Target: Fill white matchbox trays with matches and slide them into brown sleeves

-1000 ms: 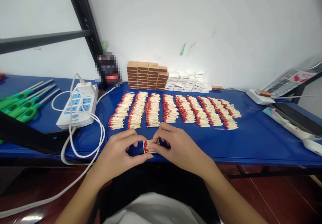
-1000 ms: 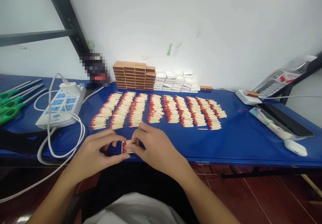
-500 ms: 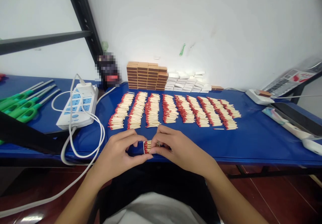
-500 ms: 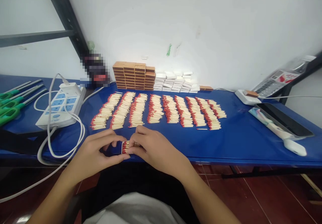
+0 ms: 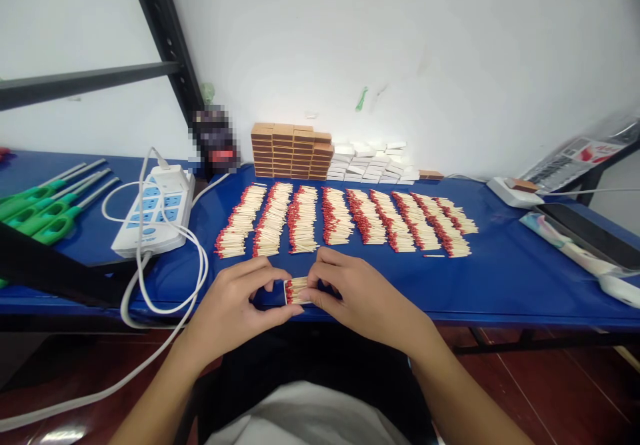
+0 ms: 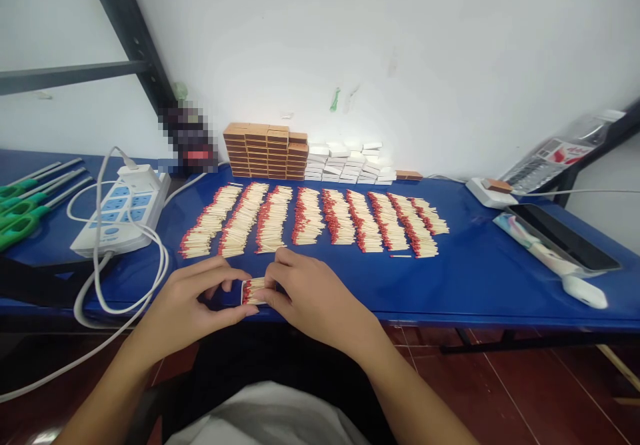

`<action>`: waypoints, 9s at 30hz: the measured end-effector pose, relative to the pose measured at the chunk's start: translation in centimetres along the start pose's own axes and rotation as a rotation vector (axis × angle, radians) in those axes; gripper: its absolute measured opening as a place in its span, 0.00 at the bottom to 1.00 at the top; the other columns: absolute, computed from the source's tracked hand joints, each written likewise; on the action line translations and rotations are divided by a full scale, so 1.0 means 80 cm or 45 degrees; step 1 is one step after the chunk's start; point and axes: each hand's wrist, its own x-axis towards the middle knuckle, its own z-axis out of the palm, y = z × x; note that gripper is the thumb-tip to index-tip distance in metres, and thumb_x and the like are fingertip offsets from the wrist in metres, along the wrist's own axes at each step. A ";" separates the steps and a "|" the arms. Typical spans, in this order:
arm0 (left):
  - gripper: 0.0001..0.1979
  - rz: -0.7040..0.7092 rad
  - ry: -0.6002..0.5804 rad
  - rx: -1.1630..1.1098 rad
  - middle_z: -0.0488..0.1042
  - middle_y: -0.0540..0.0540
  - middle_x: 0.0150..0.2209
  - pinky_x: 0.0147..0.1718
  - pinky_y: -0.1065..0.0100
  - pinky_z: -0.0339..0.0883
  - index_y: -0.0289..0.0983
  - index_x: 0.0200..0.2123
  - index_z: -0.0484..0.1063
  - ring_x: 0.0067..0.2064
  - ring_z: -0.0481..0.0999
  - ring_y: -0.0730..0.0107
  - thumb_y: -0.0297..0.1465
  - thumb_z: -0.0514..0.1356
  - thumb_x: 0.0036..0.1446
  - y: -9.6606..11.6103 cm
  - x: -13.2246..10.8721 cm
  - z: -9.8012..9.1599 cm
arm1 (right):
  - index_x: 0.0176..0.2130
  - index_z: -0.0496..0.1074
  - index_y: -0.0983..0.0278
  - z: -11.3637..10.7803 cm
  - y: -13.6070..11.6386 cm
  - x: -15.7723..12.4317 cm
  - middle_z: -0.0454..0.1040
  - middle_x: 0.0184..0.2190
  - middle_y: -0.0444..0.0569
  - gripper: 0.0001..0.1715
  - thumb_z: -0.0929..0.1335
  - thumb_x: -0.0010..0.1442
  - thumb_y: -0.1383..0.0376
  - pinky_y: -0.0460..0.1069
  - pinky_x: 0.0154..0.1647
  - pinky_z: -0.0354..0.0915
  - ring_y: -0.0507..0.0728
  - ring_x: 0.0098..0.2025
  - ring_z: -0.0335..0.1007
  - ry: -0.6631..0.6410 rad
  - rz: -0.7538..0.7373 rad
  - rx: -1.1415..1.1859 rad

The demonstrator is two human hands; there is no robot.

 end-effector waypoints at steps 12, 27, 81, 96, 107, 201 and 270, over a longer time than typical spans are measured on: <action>0.12 -0.011 -0.015 0.004 0.73 0.52 0.34 0.34 0.69 0.66 0.40 0.46 0.81 0.32 0.70 0.72 0.34 0.75 0.61 0.000 0.001 -0.001 | 0.42 0.77 0.61 0.002 0.001 0.003 0.74 0.37 0.44 0.03 0.72 0.73 0.67 0.49 0.35 0.60 0.53 0.36 0.69 0.068 -0.017 0.002; 0.13 -0.001 0.002 -0.007 0.72 0.52 0.33 0.34 0.70 0.66 0.41 0.46 0.80 0.31 0.69 0.73 0.34 0.75 0.61 -0.001 0.000 0.000 | 0.42 0.76 0.61 0.010 0.022 0.016 0.73 0.34 0.43 0.03 0.71 0.73 0.66 0.49 0.35 0.60 0.53 0.34 0.68 0.291 0.024 0.017; 0.12 -0.009 -0.009 0.009 0.72 0.53 0.33 0.34 0.70 0.65 0.42 0.46 0.81 0.31 0.69 0.73 0.35 0.75 0.61 -0.001 0.001 0.001 | 0.44 0.73 0.62 0.015 0.042 0.025 0.78 0.42 0.48 0.06 0.67 0.77 0.66 0.51 0.41 0.67 0.57 0.42 0.76 0.180 0.051 -0.313; 0.12 -0.030 -0.015 0.018 0.72 0.53 0.33 0.34 0.70 0.66 0.42 0.47 0.81 0.31 0.69 0.73 0.36 0.74 0.62 -0.002 0.003 0.001 | 0.44 0.73 0.60 0.003 0.037 0.018 0.75 0.42 0.47 0.04 0.70 0.75 0.64 0.50 0.41 0.65 0.56 0.41 0.74 0.109 0.011 -0.172; 0.12 -0.035 -0.015 0.011 0.73 0.53 0.34 0.35 0.70 0.65 0.42 0.47 0.81 0.32 0.70 0.73 0.34 0.74 0.62 0.001 0.001 -0.001 | 0.44 0.71 0.62 0.008 0.038 0.018 0.76 0.44 0.49 0.04 0.67 0.77 0.65 0.52 0.43 0.68 0.58 0.42 0.76 0.150 0.070 -0.280; 0.13 -0.024 -0.003 0.000 0.72 0.53 0.33 0.34 0.70 0.65 0.41 0.47 0.81 0.31 0.69 0.73 0.35 0.75 0.61 -0.002 -0.001 0.001 | 0.43 0.74 0.62 0.016 0.036 0.022 0.73 0.41 0.47 0.05 0.68 0.76 0.66 0.50 0.39 0.66 0.55 0.38 0.74 0.199 0.019 -0.240; 0.13 -0.031 0.005 0.024 0.73 0.53 0.34 0.35 0.70 0.66 0.41 0.47 0.81 0.31 0.70 0.73 0.36 0.75 0.61 0.001 0.000 0.002 | 0.43 0.72 0.61 0.000 -0.001 -0.007 0.76 0.43 0.48 0.04 0.68 0.75 0.68 0.51 0.40 0.67 0.57 0.41 0.75 0.118 -0.073 -0.167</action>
